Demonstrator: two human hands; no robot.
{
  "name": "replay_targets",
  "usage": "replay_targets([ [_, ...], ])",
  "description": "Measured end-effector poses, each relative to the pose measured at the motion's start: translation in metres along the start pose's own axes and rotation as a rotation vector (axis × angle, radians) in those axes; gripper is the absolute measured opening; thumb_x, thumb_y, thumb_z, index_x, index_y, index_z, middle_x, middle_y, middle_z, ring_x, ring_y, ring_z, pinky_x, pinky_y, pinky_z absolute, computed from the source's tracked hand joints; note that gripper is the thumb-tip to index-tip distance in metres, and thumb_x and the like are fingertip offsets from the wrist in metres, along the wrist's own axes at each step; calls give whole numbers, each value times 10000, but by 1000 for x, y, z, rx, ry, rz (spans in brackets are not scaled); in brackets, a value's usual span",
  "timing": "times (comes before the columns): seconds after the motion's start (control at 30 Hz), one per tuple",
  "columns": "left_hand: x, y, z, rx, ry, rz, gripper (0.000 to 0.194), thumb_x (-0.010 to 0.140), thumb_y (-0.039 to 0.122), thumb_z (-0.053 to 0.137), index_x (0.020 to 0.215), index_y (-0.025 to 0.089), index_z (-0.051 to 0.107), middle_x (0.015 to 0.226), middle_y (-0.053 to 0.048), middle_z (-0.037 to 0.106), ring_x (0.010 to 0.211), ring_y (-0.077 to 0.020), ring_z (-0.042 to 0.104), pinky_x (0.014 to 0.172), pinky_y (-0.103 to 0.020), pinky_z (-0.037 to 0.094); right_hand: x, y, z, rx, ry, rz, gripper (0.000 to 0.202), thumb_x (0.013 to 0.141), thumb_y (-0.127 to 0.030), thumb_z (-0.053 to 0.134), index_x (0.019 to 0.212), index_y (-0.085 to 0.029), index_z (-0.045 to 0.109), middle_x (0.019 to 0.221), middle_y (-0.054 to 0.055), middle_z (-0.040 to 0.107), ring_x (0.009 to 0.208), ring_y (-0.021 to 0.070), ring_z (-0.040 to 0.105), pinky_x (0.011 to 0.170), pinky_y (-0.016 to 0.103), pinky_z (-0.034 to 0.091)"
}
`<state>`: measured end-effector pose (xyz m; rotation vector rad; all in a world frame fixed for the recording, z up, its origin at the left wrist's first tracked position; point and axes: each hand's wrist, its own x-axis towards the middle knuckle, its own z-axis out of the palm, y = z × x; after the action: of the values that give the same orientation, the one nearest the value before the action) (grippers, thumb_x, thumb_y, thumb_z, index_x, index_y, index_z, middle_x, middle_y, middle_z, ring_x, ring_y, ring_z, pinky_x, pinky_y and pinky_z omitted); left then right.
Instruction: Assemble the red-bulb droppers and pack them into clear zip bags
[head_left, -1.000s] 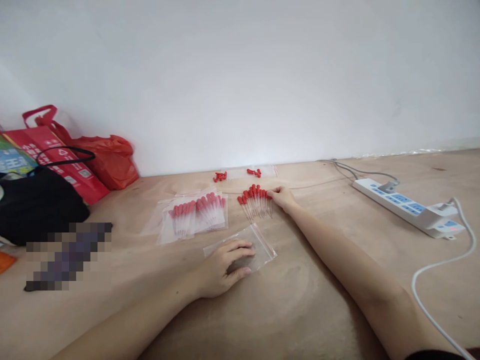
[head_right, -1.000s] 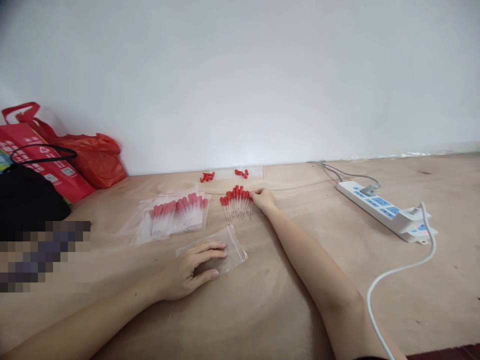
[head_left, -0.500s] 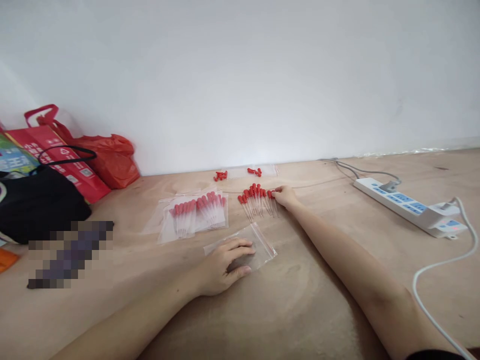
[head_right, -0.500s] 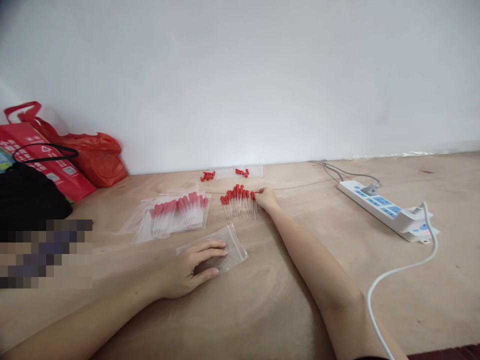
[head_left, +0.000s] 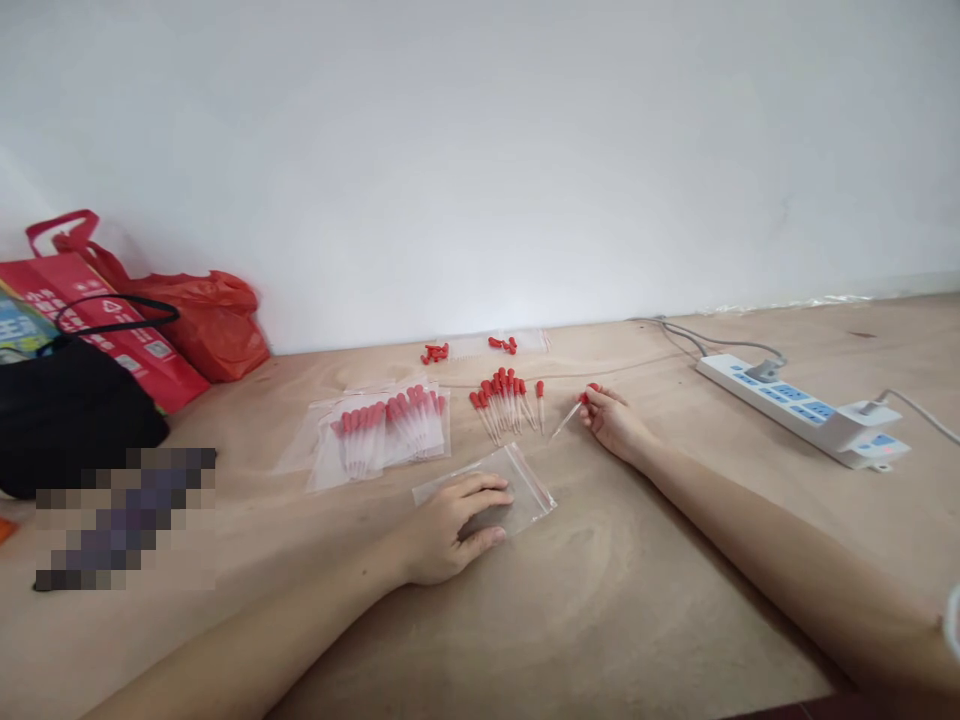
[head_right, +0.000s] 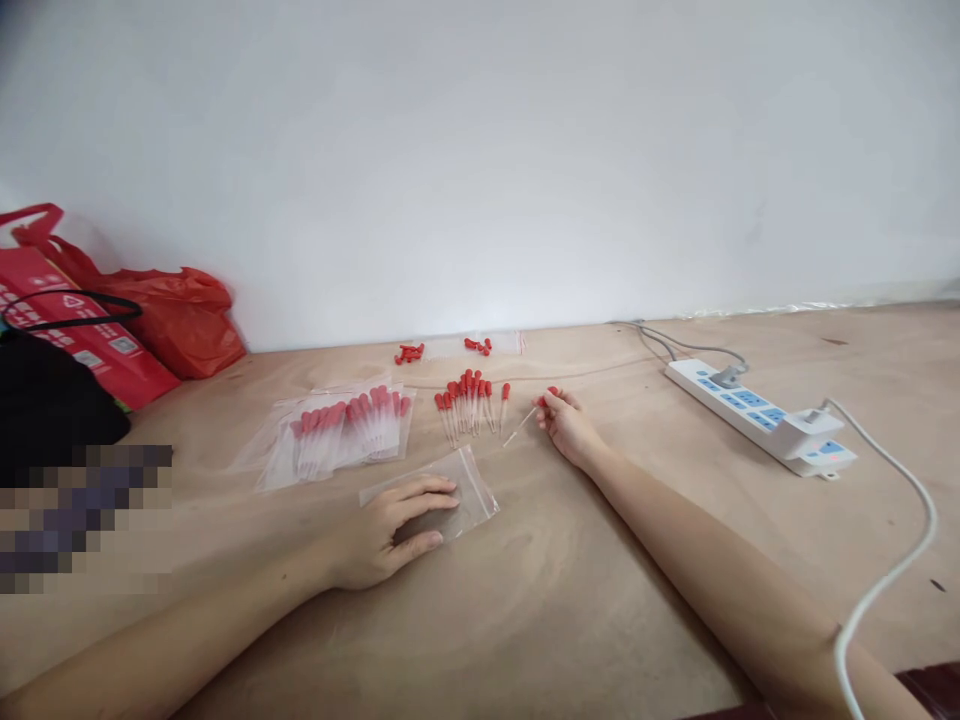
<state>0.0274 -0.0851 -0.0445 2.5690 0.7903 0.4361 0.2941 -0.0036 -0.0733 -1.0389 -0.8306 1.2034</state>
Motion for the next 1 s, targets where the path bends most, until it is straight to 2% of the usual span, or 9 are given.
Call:
replay_targets([
  [0.1,5,0,3,18,32,40,297,816,267,491,1104,196,513,1173,-76,504,1085,-191,470,922,-351,391,-28,2,-4,146,-26,-4,279,623,-292,657,743,-213,418,621,-33,577,451,61,471,397,167,364],
  [0.2,6,1,5,83,111,23,251,792,305,518,1005,176,548,1039,-76,551,941,-190,534,825,-339,439,-45,3,-2,148,-17,-38,347,604,-333,684,796,-223,417,631,-42,586,460,66,487,417,178,383],
  [0.33,2,0,6,149,200,-23,211,785,331,516,922,176,557,915,-55,597,839,-193,563,750,-342,454,-51,3,4,138,-1,-37,397,576,-361,705,804,-225,411,638,-49,589,462,67,490,434,191,393],
  [0.47,0,1,4,148,196,-18,204,787,277,483,949,182,563,881,-43,636,809,-188,588,719,-330,467,-52,3,9,159,-19,-11,411,555,-360,720,789,-220,412,639,-46,595,472,67,498,443,191,394],
  [0.6,-1,6,-2,144,169,-36,251,749,259,511,983,187,569,953,-47,644,856,-197,597,753,-337,471,-59,2,14,160,-59,12,431,551,-368,728,793,-220,403,663,-46,603,504,70,527,486,199,420],
  [0.8,-2,7,-5,89,120,-35,344,745,271,526,1080,193,524,1073,-51,614,961,-197,577,812,-329,462,-68,-2,17,-18,-287,92,375,563,-370,726,755,-199,452,676,-31,596,564,86,554,569,234,441],
  [0.9,-3,5,-4,68,106,-36,360,763,281,522,1113,198,504,1127,-55,588,1011,-196,557,844,-327,449,-69,-1,14,-231,-439,40,288,589,-324,719,733,-180,515,616,-35,561,524,64,490,523,203,394],
  [1.0,-3,4,-3,63,100,-50,354,781,289,513,1124,201,502,1147,-56,577,1032,-198,547,860,-334,443,-68,2,10,-378,-519,-15,255,597,-308,717,732,-169,551,537,-56,493,475,51,404,452,181,323],
])
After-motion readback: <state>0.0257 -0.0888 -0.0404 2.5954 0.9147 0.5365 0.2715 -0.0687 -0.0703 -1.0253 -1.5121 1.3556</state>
